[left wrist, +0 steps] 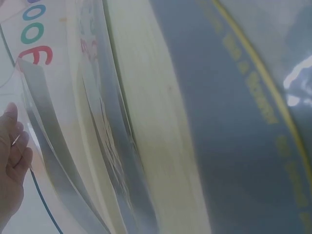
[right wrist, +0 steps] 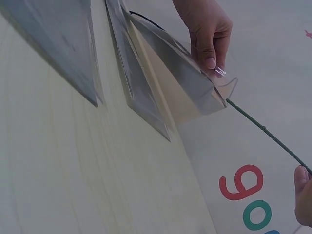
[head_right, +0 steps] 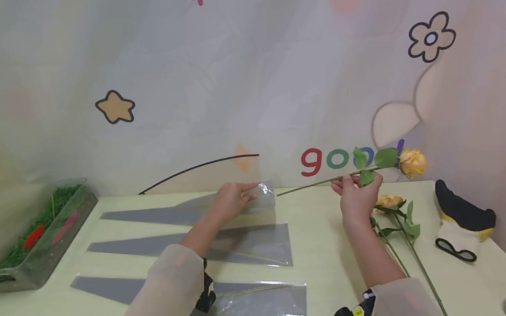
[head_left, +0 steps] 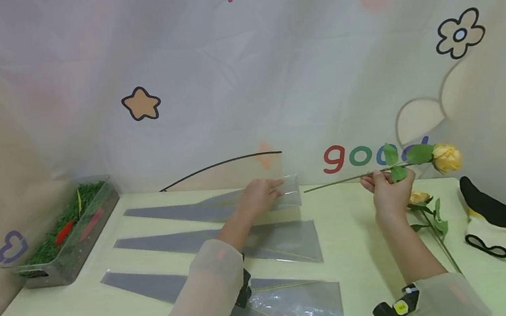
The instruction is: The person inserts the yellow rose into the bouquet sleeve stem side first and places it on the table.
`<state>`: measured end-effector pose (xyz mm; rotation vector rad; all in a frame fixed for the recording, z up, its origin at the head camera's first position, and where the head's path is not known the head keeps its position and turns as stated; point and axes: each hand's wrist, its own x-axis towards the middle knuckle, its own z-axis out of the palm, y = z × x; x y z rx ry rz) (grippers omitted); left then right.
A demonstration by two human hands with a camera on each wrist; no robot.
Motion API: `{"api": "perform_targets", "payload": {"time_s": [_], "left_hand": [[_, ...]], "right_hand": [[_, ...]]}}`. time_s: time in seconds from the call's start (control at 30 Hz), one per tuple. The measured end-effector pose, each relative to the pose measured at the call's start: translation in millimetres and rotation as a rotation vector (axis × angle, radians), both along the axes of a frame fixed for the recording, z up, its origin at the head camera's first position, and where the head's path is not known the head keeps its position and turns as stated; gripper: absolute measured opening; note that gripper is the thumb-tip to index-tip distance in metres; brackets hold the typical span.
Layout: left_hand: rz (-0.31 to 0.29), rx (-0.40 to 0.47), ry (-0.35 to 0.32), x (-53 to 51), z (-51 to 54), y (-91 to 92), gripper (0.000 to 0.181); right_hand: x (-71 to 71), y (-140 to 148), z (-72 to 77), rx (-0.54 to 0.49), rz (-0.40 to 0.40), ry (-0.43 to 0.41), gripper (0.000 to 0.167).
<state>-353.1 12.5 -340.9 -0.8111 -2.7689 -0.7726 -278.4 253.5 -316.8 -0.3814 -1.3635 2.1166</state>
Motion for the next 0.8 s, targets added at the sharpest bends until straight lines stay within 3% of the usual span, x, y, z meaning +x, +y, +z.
{"api": "perform_targets", "payload": {"time_s": [0.37, 0.57, 0.8], "left_hand": [[0.006, 0.002, -0.051, 1.7, 1.6, -3.5, 0.039], [0.019, -0.002, -0.021, 1.6, 3.4, -4.9, 0.038], [-0.013, 0.006, -0.028, -0.1, 2.3, -4.6, 0.038]], "right_hand": [[-9.1, -10.1, -3.9, 0.043, 0.005, -0.066, 0.026], [-12.0, -17.3, -5.2, 0.039, 0.009, -0.075, 0.024], [-16.8, -22.7, -7.3, 0.036, 0.014, -0.061, 0.025]]}}
